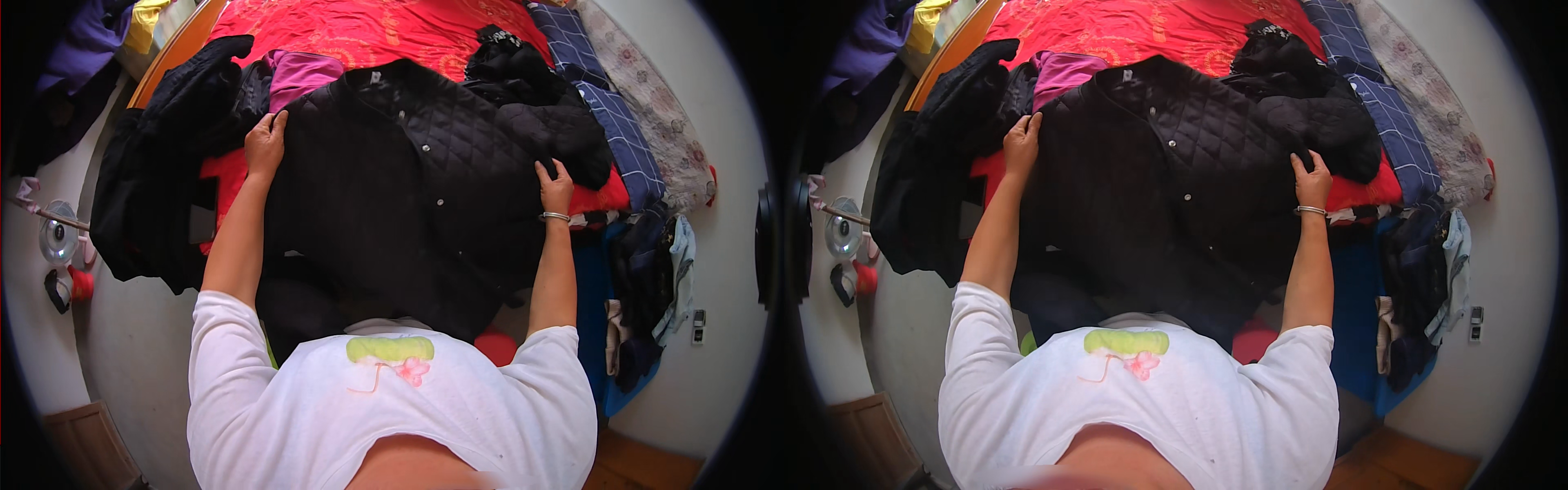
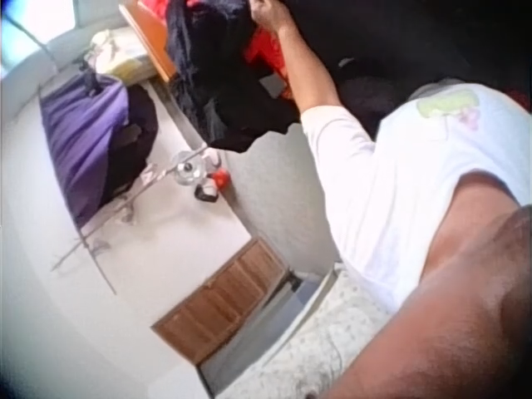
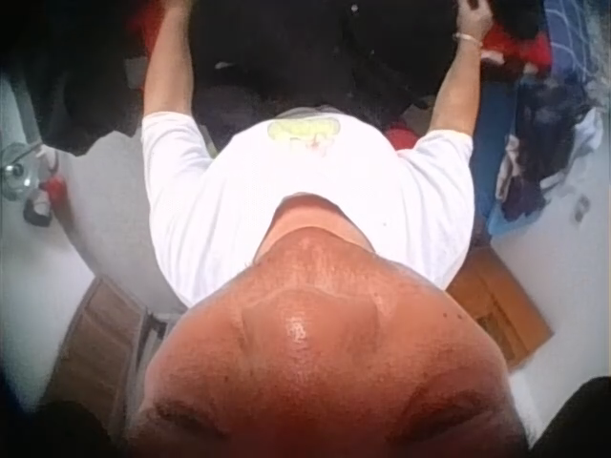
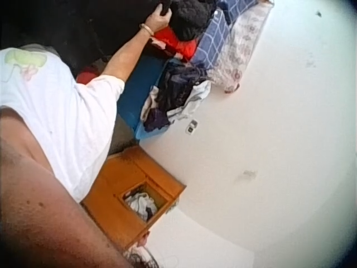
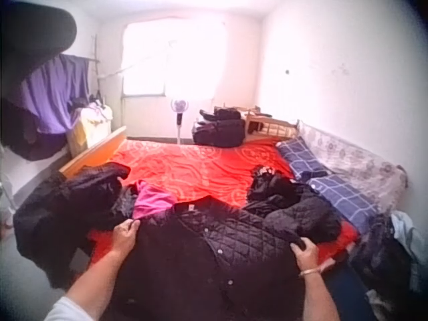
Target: The recorder is folding garments, specifically a pair of sports pants and a black quilted jacket, on a bed.
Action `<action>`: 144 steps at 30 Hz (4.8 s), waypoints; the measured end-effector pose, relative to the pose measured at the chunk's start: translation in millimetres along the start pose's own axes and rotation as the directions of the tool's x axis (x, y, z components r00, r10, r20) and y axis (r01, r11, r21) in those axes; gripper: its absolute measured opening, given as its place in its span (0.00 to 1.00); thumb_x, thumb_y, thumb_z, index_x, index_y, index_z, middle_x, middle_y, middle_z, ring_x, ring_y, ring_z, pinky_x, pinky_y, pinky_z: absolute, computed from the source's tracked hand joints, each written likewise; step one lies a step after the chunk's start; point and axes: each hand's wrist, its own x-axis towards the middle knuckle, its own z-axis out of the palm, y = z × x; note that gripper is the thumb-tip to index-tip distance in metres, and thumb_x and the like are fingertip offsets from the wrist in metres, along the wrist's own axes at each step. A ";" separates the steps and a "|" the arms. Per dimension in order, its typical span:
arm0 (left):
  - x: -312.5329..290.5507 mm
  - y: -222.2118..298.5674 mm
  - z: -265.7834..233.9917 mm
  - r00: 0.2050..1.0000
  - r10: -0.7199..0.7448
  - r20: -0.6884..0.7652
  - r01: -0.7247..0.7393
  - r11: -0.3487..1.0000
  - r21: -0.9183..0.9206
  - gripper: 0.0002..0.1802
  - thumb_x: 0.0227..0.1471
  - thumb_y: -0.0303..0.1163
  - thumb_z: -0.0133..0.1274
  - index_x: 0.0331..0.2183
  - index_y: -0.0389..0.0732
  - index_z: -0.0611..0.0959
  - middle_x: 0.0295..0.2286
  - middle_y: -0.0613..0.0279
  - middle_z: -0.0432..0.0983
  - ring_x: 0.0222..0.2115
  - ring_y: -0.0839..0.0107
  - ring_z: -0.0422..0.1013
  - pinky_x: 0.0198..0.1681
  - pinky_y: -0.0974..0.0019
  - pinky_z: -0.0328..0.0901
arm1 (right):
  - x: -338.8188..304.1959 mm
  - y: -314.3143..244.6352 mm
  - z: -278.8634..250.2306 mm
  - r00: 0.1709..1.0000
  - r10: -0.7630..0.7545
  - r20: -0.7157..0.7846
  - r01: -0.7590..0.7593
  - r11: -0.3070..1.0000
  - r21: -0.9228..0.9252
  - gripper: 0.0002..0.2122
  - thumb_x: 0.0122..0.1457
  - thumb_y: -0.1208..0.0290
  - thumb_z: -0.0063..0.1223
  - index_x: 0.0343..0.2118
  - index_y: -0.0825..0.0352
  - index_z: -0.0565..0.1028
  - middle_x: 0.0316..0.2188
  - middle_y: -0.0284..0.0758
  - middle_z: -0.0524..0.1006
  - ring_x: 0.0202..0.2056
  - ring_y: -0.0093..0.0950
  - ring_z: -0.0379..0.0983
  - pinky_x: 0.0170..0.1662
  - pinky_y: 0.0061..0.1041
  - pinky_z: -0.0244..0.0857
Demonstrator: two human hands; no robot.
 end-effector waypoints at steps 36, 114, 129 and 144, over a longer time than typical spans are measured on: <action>-76.8 -69.8 -79.4 0.982 -0.082 0.168 -0.013 0.868 0.496 0.18 0.47 0.38 0.51 0.41 0.42 0.75 0.34 0.54 0.73 0.37 0.57 0.70 0.39 0.61 0.63 | -142.7 -81.5 107.0 0.878 -0.264 0.399 0.188 0.958 0.218 0.12 0.43 0.72 0.57 0.32 0.70 0.73 0.26 0.40 0.73 0.29 0.34 0.71 0.32 0.27 0.65; -296.6 8.7 21.1 0.510 -0.217 0.832 0.860 0.123 -0.495 0.40 0.50 0.62 0.39 0.55 0.43 0.63 0.53 0.59 0.60 0.53 0.60 0.58 0.56 0.56 0.53 | -221.6 -32.2 6.2 0.378 0.299 0.876 -0.916 0.260 0.306 0.12 0.58 0.62 0.48 0.36 0.66 0.73 0.31 0.27 0.75 0.34 0.16 0.69 0.39 0.16 0.62; -304.6 3.0 15.3 0.557 -0.471 0.684 0.828 0.260 -0.496 0.10 0.47 0.26 0.49 0.35 0.43 0.74 0.21 0.72 0.68 0.22 0.80 0.65 0.32 0.72 0.64 | -217.6 9.9 -22.3 0.546 0.165 0.821 -0.694 0.638 0.333 0.13 0.50 0.75 0.54 0.40 0.71 0.71 0.33 0.30 0.75 0.34 0.17 0.71 0.40 0.18 0.65; -261.9 30.9 -16.2 0.740 -0.452 0.499 0.661 0.349 -0.664 0.32 0.42 0.22 0.49 0.52 0.38 0.61 0.43 0.55 0.67 0.42 0.62 0.68 0.46 0.61 0.65 | -233.9 -31.8 1.6 0.778 0.023 0.628 -0.148 0.978 0.147 0.20 0.43 0.64 0.58 0.39 0.69 0.70 0.26 0.43 0.74 0.28 0.37 0.73 0.32 0.31 0.65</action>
